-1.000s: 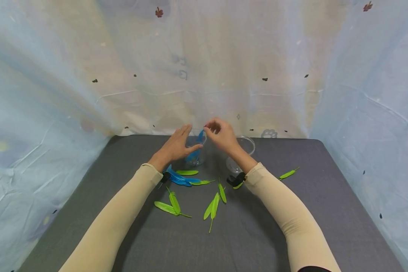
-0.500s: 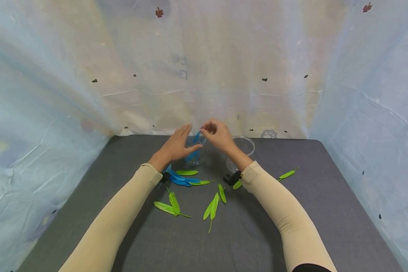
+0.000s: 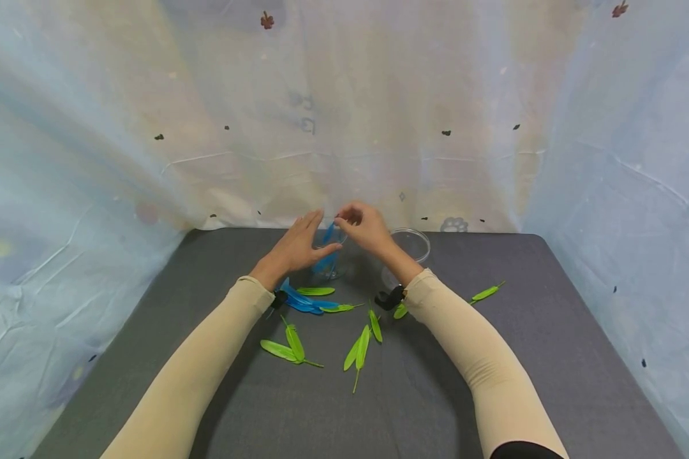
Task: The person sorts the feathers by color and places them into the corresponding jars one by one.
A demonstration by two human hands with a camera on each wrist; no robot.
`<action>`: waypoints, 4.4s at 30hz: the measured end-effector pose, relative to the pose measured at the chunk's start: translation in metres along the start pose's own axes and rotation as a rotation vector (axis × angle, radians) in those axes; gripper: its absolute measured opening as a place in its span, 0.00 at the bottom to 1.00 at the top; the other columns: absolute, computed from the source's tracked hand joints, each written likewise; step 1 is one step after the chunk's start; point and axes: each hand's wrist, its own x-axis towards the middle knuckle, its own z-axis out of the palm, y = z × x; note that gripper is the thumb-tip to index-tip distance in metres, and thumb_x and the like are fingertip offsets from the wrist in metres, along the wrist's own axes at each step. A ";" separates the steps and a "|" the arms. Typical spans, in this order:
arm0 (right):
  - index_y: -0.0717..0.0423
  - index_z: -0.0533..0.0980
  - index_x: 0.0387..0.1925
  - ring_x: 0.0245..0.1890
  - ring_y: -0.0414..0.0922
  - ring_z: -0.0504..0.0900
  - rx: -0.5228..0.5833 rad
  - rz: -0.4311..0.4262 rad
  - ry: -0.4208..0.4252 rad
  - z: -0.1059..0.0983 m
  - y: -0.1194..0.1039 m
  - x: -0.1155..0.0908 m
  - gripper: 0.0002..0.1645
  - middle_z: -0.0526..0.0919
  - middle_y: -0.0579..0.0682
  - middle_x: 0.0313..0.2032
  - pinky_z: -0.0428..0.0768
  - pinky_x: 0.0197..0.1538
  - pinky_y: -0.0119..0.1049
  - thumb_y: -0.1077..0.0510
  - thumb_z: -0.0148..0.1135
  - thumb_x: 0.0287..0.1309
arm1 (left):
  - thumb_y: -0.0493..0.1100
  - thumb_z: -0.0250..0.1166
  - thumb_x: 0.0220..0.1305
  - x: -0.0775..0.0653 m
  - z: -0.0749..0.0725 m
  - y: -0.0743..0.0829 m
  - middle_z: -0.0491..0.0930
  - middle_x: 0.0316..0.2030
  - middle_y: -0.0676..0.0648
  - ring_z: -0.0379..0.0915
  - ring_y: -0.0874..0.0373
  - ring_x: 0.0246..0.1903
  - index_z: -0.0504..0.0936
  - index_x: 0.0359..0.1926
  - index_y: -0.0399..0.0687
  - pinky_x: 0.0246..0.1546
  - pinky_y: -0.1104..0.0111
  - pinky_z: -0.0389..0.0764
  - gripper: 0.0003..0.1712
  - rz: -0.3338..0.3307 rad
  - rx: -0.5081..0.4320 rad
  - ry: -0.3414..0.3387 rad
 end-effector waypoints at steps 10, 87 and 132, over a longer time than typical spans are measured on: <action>0.63 0.86 0.50 0.37 0.54 0.85 -0.069 0.011 -0.045 0.002 0.002 0.001 0.10 0.89 0.57 0.44 0.78 0.34 0.34 0.60 0.68 0.75 | 0.77 0.55 0.74 0.000 0.000 0.000 0.44 0.86 0.39 0.38 0.43 0.86 0.42 0.87 0.42 0.85 0.51 0.39 0.62 0.009 -0.005 0.010; 0.58 0.45 0.87 0.86 0.58 0.46 -0.479 0.040 -0.356 0.005 0.008 -0.001 0.55 0.47 0.59 0.86 0.50 0.84 0.58 0.32 0.54 0.79 | 0.53 0.59 0.84 -0.073 -0.014 -0.074 0.64 0.78 0.34 0.59 0.34 0.77 0.69 0.79 0.44 0.74 0.35 0.64 0.32 -0.105 -0.322 -0.005; 0.62 0.42 0.87 0.87 0.56 0.41 -0.644 0.017 -0.405 0.022 0.015 0.003 0.61 0.41 0.59 0.86 0.45 0.86 0.54 0.24 0.47 0.77 | 0.42 0.73 0.73 -0.103 -0.005 -0.129 0.75 0.71 0.34 0.77 0.38 0.61 0.88 0.49 0.46 0.44 0.57 0.84 0.07 -0.123 -0.272 -0.165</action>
